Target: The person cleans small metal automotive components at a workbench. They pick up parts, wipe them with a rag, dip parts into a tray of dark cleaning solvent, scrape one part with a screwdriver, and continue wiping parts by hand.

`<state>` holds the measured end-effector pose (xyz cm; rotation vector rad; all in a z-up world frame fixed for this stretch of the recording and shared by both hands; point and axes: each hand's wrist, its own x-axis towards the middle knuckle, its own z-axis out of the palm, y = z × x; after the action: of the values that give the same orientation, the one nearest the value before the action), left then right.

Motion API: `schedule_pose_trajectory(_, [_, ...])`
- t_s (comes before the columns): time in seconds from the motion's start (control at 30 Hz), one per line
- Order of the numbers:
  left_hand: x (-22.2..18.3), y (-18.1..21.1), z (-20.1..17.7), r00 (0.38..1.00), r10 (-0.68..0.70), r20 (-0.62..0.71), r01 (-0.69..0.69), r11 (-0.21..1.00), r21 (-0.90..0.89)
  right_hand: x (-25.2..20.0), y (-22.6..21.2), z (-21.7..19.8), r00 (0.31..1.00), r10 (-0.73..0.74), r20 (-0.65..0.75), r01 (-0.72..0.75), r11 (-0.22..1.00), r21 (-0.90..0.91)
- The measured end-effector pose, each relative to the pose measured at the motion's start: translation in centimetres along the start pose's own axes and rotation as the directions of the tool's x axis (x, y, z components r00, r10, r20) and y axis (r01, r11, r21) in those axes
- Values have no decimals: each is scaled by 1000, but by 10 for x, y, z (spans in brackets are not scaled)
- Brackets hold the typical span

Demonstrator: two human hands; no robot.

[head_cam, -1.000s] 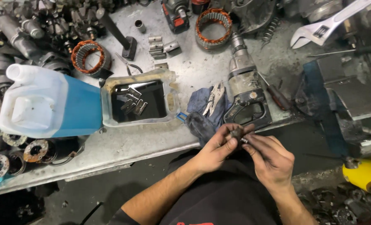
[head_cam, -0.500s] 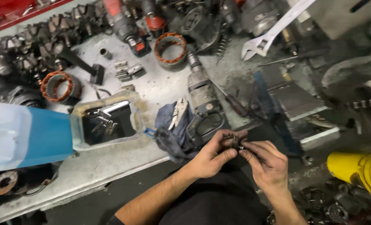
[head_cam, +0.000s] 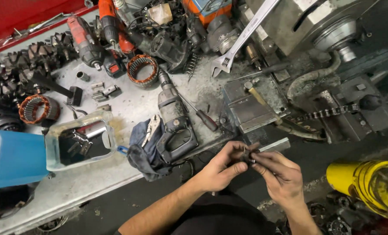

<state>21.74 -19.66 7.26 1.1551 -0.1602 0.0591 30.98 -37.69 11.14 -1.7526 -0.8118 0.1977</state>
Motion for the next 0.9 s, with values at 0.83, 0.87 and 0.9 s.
schedule_pose_trajectory(0.83, [38,-35,48,990,129,54,-137,971,198,-16,32,-55,994,0,-113,8,997,72])
schedule_pose_trajectory(0.87, [36,-43,45,990,129,51,-136,971,197,-13,31,-58,994,0,-110,8,997,73])
schedule_pose_trajectory(0.9, [33,-52,43,998,64,22,-67,976,209,-10,31,-60,993,-80,-84,80,997,-11])
